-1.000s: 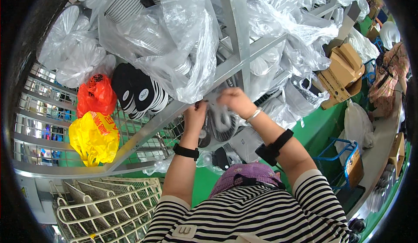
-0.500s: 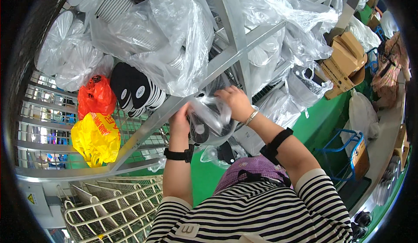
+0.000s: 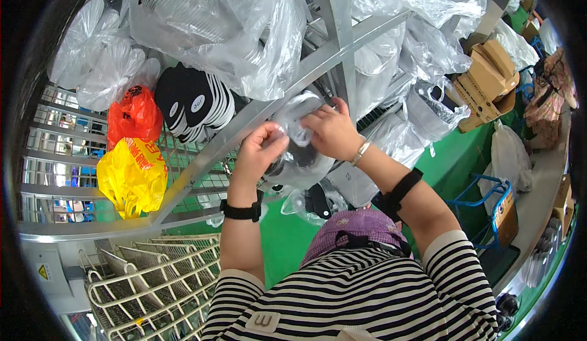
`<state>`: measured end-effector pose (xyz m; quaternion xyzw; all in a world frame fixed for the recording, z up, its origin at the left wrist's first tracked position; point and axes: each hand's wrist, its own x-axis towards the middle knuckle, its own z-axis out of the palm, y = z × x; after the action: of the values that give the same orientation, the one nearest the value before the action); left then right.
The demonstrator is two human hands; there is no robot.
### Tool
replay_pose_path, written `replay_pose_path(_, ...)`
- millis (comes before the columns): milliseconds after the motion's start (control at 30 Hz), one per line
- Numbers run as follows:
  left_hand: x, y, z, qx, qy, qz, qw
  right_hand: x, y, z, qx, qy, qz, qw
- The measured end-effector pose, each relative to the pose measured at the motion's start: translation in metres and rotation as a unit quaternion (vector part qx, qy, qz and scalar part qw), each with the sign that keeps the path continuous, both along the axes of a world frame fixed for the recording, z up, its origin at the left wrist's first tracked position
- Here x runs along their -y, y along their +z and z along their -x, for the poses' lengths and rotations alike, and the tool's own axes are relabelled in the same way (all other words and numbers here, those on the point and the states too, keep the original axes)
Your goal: The recorder is inspecting shoes, inserting insoles, and bagging them at a factory conveyor station.
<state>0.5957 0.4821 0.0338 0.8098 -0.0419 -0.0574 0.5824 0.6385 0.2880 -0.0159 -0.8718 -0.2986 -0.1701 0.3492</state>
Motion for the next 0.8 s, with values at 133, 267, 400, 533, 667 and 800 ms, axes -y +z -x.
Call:
replay_pose_path(133, -0.010, -0.005, 0.010, 0.065, 0.207, 0.233, 0.948, 0.032, -0.002, -0.018, 0.092, -0.011, 0.161, 0.983)
replay_pose_path(267, -0.049, -0.029, 0.040, 0.050, 0.213, 0.239, 0.946, 0.052, 0.008, -0.023, -0.018, -0.066, 0.024, 0.997)
replay_pose_path(400, 0.002, 0.027, 0.040, -0.109, -0.001, -0.285, 0.952, 0.036, 0.020, -0.014, 0.043, 0.034, -0.133, 0.990)
replay_pose_path(533, 0.013, 0.020, 0.041, 0.238, -0.104, -0.149, 0.954, 0.007, 0.051, -0.003, -0.275, 0.201, -0.449, 0.826)
replay_pose_path(667, 0.005, 0.013, 0.047, 0.172, -0.153, 0.003, 0.973, 0.002, 0.041, -0.008, -0.325, 0.221, -0.491, 0.778)
replay_pose_path(800, 0.006, 0.009, 0.052, 0.136, -0.129, 0.090, 0.978, -0.005, 0.007, 0.020, -0.236, 0.147, -0.256, 0.926)
